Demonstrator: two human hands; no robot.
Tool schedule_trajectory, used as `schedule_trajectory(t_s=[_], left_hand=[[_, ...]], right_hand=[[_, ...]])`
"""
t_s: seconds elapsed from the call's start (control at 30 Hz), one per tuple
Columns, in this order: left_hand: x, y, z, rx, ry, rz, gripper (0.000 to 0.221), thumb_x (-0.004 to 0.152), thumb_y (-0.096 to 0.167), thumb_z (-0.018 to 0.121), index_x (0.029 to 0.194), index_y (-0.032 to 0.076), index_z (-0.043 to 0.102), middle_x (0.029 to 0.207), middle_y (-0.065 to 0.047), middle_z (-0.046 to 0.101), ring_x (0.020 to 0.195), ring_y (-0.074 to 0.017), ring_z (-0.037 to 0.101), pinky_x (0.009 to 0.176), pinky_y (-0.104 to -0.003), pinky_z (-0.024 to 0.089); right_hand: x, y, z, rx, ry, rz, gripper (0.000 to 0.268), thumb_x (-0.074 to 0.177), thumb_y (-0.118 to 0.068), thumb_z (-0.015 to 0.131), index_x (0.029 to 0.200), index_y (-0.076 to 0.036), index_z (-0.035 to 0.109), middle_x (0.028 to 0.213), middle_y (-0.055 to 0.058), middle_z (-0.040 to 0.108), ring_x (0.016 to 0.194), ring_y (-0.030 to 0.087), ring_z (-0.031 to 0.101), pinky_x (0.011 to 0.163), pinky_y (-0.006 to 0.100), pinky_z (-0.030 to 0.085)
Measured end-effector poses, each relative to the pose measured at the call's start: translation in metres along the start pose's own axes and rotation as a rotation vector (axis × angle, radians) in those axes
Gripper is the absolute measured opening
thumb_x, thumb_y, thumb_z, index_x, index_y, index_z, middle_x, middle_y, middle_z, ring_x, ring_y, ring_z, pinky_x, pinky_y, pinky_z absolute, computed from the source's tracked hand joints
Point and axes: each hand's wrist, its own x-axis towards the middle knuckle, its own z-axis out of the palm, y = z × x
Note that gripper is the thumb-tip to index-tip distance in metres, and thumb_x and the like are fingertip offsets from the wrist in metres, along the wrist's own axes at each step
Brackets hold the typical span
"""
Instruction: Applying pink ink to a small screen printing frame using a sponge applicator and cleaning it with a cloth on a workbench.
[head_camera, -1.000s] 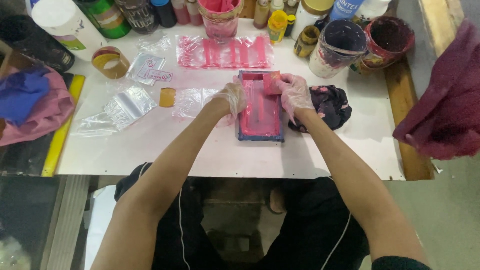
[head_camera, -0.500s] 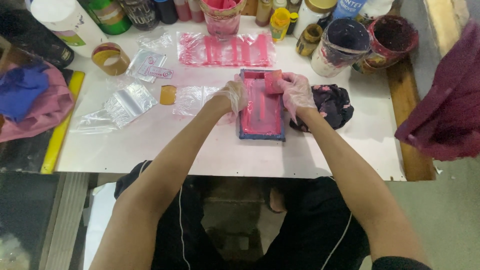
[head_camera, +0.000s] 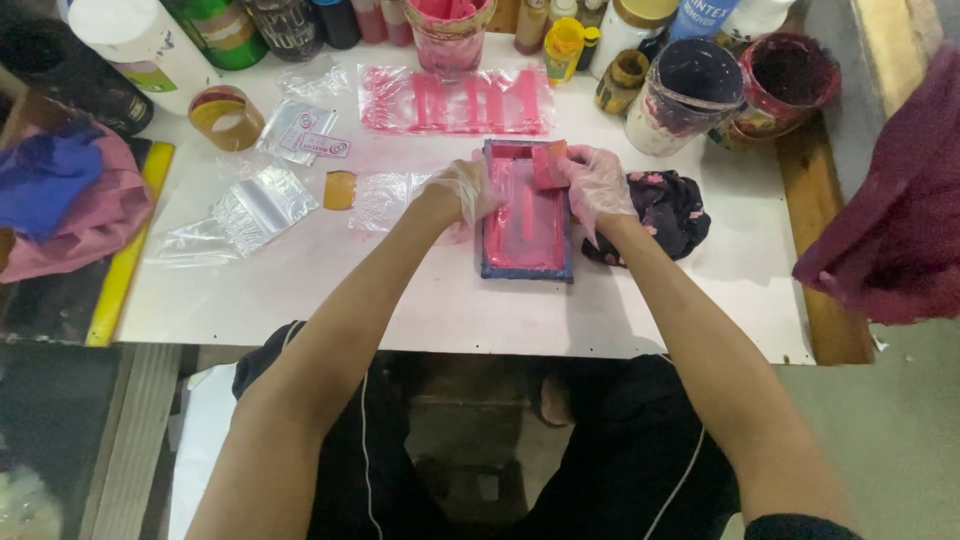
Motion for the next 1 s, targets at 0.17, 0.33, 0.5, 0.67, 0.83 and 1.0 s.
schedule_trajectory(t_s=[0.17,0.33,0.5,0.67,0.83,1.0], left_hand=[[-0.005,-0.013,-0.02,0.075,0.013,0.011,0.095,0.1,0.068,0.037,0.15,-0.012,0.036,0.14,-0.028,0.059,0.134,-0.0434,0.055,0.11,-0.052,0.048],[0.006,-0.03,-0.022,0.178,0.227,0.165,0.06,0.102,0.047,0.052,0.137,-0.002,0.054,0.126,-0.027,0.067,0.122,-0.0449,0.064,0.102,-0.055,0.052],[-0.021,-0.012,-0.032,0.325,0.088,0.275,0.121,0.077,0.065,0.073,0.158,-0.008,0.021,0.161,-0.025,0.037,0.14,-0.049,0.045,0.114,-0.051,0.044],[-0.035,0.002,-0.035,0.449,-0.076,0.181,0.147,0.063,0.088,0.068,0.163,-0.003,0.009,0.171,-0.015,0.021,0.153,-0.0426,0.026,0.123,-0.051,0.033],[-0.024,-0.003,-0.027,0.429,-0.079,0.197,0.143,0.065,0.088,0.067,0.163,-0.001,0.012,0.171,-0.012,0.02,0.153,-0.0425,0.026,0.121,-0.054,0.034],[-0.021,-0.003,-0.026,0.441,-0.07,0.194,0.142,0.064,0.087,0.069,0.164,0.002,0.015,0.172,-0.008,0.022,0.153,-0.0391,0.029,0.119,-0.055,0.037]], right_hand=[[-0.01,-0.012,-0.005,0.023,0.005,-0.001,0.027,0.089,-0.038,0.067,0.11,-0.026,0.078,0.109,0.001,0.077,0.113,0.025,0.07,0.095,0.039,0.053],[-0.002,-0.01,-0.004,0.007,0.003,0.004,0.025,0.088,-0.041,0.069,0.108,-0.03,0.079,0.102,-0.001,0.077,0.107,0.023,0.071,0.093,0.037,0.054],[0.003,-0.007,0.001,0.058,0.02,0.023,0.026,0.088,-0.038,0.069,0.108,-0.025,0.079,0.101,0.002,0.077,0.106,0.023,0.071,0.093,0.036,0.053],[-0.009,-0.019,-0.002,-0.046,-0.018,0.029,0.028,0.089,-0.043,0.068,0.111,-0.029,0.078,0.108,0.001,0.077,0.112,0.025,0.07,0.095,0.039,0.053],[0.001,-0.013,-0.002,-0.086,-0.029,-0.002,0.029,0.09,-0.042,0.069,0.113,-0.027,0.077,0.109,0.001,0.077,0.113,0.026,0.07,0.096,0.04,0.053],[0.006,-0.011,0.002,-0.081,-0.023,-0.003,0.031,0.089,-0.041,0.069,0.114,-0.025,0.077,0.111,0.002,0.076,0.114,0.027,0.069,0.097,0.041,0.053]])
